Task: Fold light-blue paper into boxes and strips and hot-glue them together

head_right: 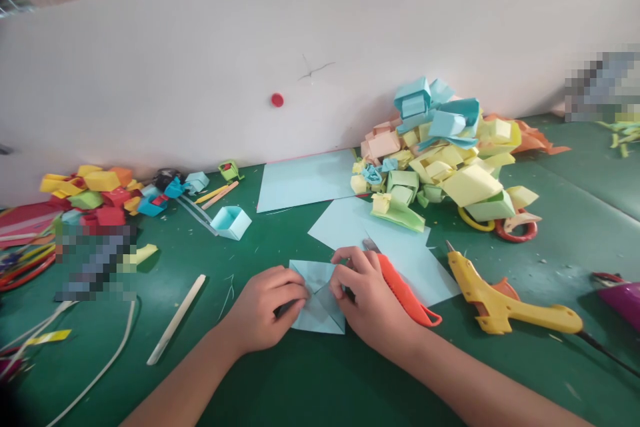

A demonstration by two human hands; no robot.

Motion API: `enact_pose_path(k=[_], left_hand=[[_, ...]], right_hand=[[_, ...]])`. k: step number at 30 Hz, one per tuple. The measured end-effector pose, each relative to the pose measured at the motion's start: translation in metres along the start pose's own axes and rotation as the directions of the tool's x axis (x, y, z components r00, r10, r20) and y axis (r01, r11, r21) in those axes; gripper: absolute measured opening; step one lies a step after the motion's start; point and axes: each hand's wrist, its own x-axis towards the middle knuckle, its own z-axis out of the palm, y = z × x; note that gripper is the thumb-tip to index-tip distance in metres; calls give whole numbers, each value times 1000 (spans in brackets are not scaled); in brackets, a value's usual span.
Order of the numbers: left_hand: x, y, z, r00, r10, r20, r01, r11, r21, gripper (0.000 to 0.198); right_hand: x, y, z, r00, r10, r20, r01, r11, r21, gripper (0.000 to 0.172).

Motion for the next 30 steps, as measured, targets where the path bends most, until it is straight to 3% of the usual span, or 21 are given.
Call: enact_pose_path(k=[12, 17, 24, 30], left_hand=[[0, -1, -1, 1000, -21, 7, 21, 1000, -20, 18], [0, -1, -1, 1000, -21, 10, 21, 999, -25, 19], [0, -2, 0, 1000, -17, 2, 18, 999, -27, 18], [0, -1, 0, 1000, -29, 10, 29, 999, -30, 20]], right_hand=[[0, 2, -1, 999, -38, -11, 38, 999, -16, 27], [0, 2, -1, 1000, -15, -8, 15, 1000, -8, 19], [0, 3, -1, 998, -67, -4, 67, 998, -17, 27], [1, 0, -2, 1000, -20, -7, 20, 1000, 16, 22]])
